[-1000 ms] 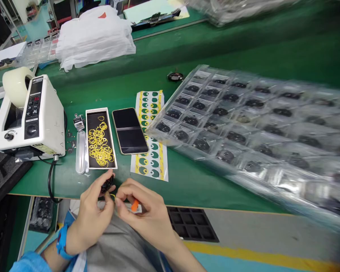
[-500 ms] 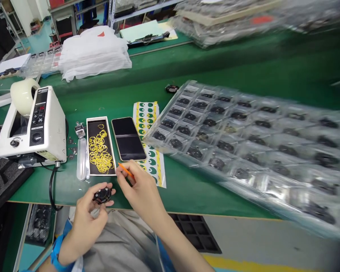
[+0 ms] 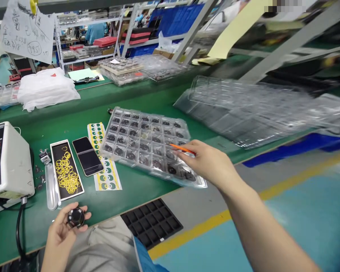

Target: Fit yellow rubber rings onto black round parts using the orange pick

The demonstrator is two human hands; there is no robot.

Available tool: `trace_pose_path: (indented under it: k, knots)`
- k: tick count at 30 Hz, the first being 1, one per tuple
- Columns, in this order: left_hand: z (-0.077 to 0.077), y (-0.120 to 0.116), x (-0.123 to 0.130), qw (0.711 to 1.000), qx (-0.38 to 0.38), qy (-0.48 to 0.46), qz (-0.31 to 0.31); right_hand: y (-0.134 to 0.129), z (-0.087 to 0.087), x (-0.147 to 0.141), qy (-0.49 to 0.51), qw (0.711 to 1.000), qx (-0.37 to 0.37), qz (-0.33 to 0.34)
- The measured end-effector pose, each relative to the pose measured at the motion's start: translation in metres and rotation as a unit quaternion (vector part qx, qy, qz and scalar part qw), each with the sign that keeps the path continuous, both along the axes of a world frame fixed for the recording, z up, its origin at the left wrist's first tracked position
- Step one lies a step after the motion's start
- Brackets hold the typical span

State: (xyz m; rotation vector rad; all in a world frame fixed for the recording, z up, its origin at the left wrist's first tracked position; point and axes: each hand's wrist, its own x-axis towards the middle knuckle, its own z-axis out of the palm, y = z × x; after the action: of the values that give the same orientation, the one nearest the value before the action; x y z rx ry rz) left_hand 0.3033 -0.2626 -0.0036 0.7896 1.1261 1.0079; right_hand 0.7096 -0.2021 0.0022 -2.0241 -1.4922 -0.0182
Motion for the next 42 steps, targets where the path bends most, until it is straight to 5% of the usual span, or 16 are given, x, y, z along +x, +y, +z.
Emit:
trace_pose_path:
  k: [13, 20, 24, 25, 28, 29, 31, 33, 38, 42]
  knots:
    - [0.002, -0.001, 0.001, 1.0, -0.001, 0.011, -0.016, -0.004, 0.017, 0.031, -0.021, 0.981, -0.183, -0.057]
    - [-0.009, -0.002, 0.0, 0.997, 0.025, -0.009, -0.074, -0.012, 0.02, 0.02, 0.053, 0.985, -0.155, -0.046]
    - [-0.007, -0.002, 0.013, 0.991, 0.068, -0.03, -0.11, -0.03, 0.022, -0.034, 0.162, 0.981, -0.101, 0.036]
    - [-0.005, -0.002, 0.018, 0.989, 0.08, -0.032, -0.121, -0.035, 0.021, -0.057, 0.263, 0.955, -0.055, 0.125]
    - [0.005, 0.001, 0.031, 0.984, 0.103, -0.027, -0.14, -0.045, 0.016, -0.131, 0.342, 0.909, -0.045, 0.233]
    - [0.009, 0.002, 0.035, 0.984, 0.108, -0.025, -0.143, -0.046, 0.014, -0.154, 0.406, 0.87, -0.051, 0.276]
    - [0.014, 0.004, 0.039, 0.984, 0.11, -0.018, -0.136, -0.049, 0.01, -0.188, 0.503, 0.802, -0.059, 0.315]
    - [0.016, 0.007, 0.039, 0.989, 0.105, -0.001, -0.109, -0.051, 0.005, -0.21, 0.561, 0.764, -0.048, 0.314]
    - [0.016, 0.007, 0.033, 0.991, 0.098, 0.059, -0.075, -0.055, -0.002, -0.227, 0.593, 0.751, -0.054, 0.285]
    - [0.017, 0.006, 0.029, 0.992, 0.086, 0.069, -0.053, -0.059, -0.001, -0.225, 0.564, 0.767, -0.067, 0.298]
